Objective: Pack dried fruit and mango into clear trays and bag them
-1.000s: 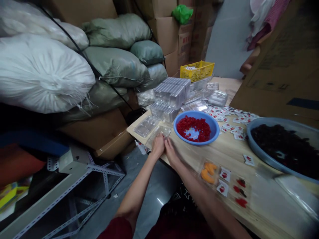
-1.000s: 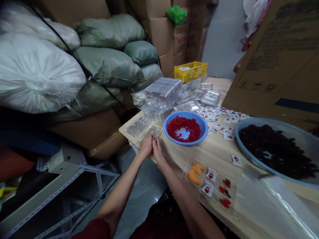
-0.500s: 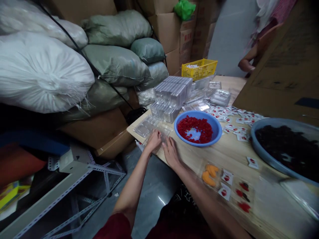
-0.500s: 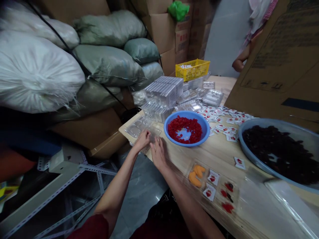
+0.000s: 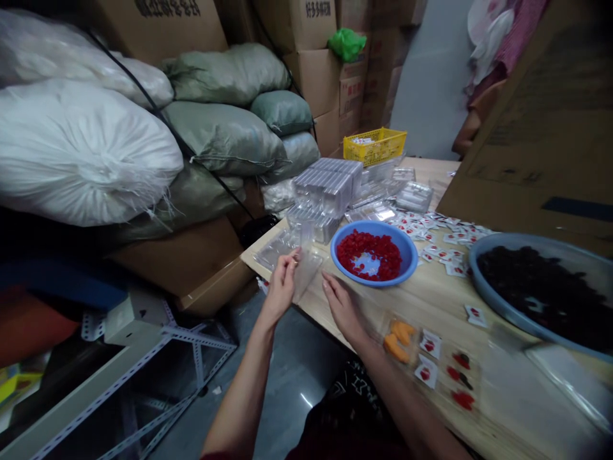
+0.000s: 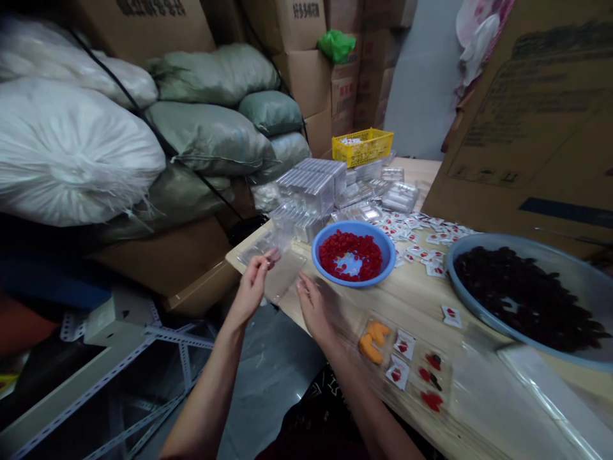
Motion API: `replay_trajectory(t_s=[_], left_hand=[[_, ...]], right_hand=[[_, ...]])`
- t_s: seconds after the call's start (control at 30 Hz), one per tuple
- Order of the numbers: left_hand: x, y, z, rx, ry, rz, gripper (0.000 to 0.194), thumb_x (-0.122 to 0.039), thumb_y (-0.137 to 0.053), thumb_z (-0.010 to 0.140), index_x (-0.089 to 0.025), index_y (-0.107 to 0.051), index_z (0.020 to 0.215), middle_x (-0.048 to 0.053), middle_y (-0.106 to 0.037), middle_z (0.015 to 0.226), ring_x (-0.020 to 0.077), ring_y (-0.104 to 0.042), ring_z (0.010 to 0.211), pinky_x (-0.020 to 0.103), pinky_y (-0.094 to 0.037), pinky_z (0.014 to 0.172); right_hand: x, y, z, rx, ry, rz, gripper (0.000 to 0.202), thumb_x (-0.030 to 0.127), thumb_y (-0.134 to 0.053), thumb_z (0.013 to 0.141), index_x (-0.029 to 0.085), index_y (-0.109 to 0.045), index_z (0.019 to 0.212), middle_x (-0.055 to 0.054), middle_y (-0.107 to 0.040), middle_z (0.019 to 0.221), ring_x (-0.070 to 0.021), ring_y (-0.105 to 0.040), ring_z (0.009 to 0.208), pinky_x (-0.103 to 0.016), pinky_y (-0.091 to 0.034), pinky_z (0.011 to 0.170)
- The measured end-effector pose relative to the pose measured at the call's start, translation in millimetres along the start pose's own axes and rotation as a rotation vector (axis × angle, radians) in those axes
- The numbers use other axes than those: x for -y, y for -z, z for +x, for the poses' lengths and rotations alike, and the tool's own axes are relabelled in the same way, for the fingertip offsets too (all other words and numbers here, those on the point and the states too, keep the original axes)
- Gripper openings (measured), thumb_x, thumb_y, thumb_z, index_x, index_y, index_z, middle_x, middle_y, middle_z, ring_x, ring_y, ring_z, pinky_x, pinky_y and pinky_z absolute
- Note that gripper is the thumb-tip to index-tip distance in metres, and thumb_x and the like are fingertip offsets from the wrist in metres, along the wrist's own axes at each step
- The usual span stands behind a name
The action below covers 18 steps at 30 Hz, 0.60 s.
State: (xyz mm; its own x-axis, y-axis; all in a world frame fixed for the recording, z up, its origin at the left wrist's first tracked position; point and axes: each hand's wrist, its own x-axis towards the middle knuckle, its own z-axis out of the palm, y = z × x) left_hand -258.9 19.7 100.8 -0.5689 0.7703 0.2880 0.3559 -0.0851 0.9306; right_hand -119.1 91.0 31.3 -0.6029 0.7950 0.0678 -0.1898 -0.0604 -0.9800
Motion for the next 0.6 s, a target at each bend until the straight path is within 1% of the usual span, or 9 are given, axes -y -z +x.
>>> replay_trajectory(t_s=[0.1,0.17,0.2,0.27,0.33,0.4,0.47,0.53,0.6], left_hand=[[-34.8,4.1,-24.8,0.171,0.162,-0.308,0.028,-0.048,-0.052,0.094,-0.021,-0.050,0.086,0.016,-0.063,0.131,0.0291,-0.062,0.117,0.046,-0.047,0.099],[-48.3,-0.6,-36.9,0.331,0.275,-0.419,0.031,-0.051,-0.059,0.089,-0.021,-0.053,0.084,0.016,-0.069,0.117,0.0309,-0.067,0.108,0.048,-0.051,0.093],[-52.1,-6.3,-41.4,0.418,0.332,-0.453,0.031,-0.052,-0.062,0.087,-0.021,-0.054,0.084,0.016,-0.071,0.111,0.0310,-0.069,0.104,0.048,-0.053,0.091],[-55.1,-24.7,-48.6,0.572,0.429,-0.510,0.032,-0.052,-0.065,0.085,-0.022,-0.057,0.086,0.015,-0.073,0.102,0.0299,-0.070,0.097,0.047,-0.054,0.088],[-54.0,-50.5,-56.2,0.657,0.467,-0.567,0.032,-0.052,-0.065,0.085,-0.022,-0.057,0.093,0.014,-0.072,0.104,0.0280,-0.071,0.096,0.045,-0.054,0.089],[-50.6,-79.1,-66.5,0.686,0.442,-0.609,0.037,-0.049,-0.071,0.082,-0.023,-0.054,0.102,0.013,-0.071,0.109,0.0266,-0.070,0.099,0.042,-0.053,0.090],[-44.6,-105.6,-78.5,0.708,0.424,-0.597,0.047,-0.041,-0.079,0.074,-0.023,-0.052,0.107,0.010,-0.072,0.103,0.0244,-0.070,0.093,0.038,-0.053,0.086],[-34.1,-127.7,-88.7,0.686,0.436,-0.549,0.049,-0.035,-0.082,0.072,-0.023,-0.050,0.107,0.004,-0.072,0.088,0.0188,-0.069,0.078,0.031,-0.053,0.075],[-18.2,-145.8,-93.1,0.582,0.433,-0.502,0.045,-0.033,-0.079,0.074,-0.022,-0.049,0.105,-0.001,-0.067,0.078,0.0128,-0.064,0.066,0.025,-0.048,0.066]], right_hand=[[28.0,25.1,-13.7,-0.068,-0.078,0.171,0.055,0.049,-0.063,0.089,0.028,-0.054,0.138,-0.007,-0.056,0.142,-0.0249,-0.050,0.132,-0.046,-0.033,0.114],[49.6,47.0,-24.4,-0.116,-0.045,0.262,0.063,0.043,-0.069,0.086,0.030,-0.046,0.143,-0.006,-0.058,0.139,-0.0241,-0.055,0.127,-0.046,-0.039,0.109],[61.0,59.3,-30.3,-0.127,-0.013,0.287,0.067,0.039,-0.073,0.083,0.031,-0.045,0.143,-0.006,-0.062,0.134,-0.0237,-0.059,0.121,-0.045,-0.042,0.105],[83.4,86.0,-44.1,-0.157,0.047,0.304,0.067,0.031,-0.078,0.077,0.027,-0.051,0.138,-0.005,-0.072,0.114,-0.0217,-0.068,0.100,-0.042,-0.050,0.094],[102.3,113.5,-61.6,-0.271,0.104,0.282,0.053,0.029,-0.079,0.075,0.023,-0.061,0.124,-0.003,-0.074,0.094,-0.0184,-0.069,0.082,-0.037,-0.054,0.082],[113.7,138.5,-84.6,-0.502,0.177,0.257,0.037,0.029,-0.078,0.076,0.023,-0.065,0.110,-0.002,-0.074,0.089,-0.0160,-0.068,0.078,-0.034,-0.054,0.078],[114.0,157.9,-112.8,-0.718,0.225,0.262,0.030,0.029,-0.078,0.076,0.024,-0.065,0.102,-0.001,-0.074,0.094,-0.0153,-0.069,0.083,-0.033,-0.054,0.081],[101.3,171.3,-143.7,-0.820,0.194,0.289,0.028,0.030,-0.079,0.075,0.023,-0.064,0.098,-0.002,-0.074,0.096,-0.0159,-0.069,0.087,-0.033,-0.054,0.083],[77.7,180.6,-172.6,-0.869,0.096,0.277,0.032,0.033,-0.081,0.073,0.022,-0.065,0.098,-0.002,-0.073,0.090,-0.0161,-0.069,0.082,-0.032,-0.055,0.079]])
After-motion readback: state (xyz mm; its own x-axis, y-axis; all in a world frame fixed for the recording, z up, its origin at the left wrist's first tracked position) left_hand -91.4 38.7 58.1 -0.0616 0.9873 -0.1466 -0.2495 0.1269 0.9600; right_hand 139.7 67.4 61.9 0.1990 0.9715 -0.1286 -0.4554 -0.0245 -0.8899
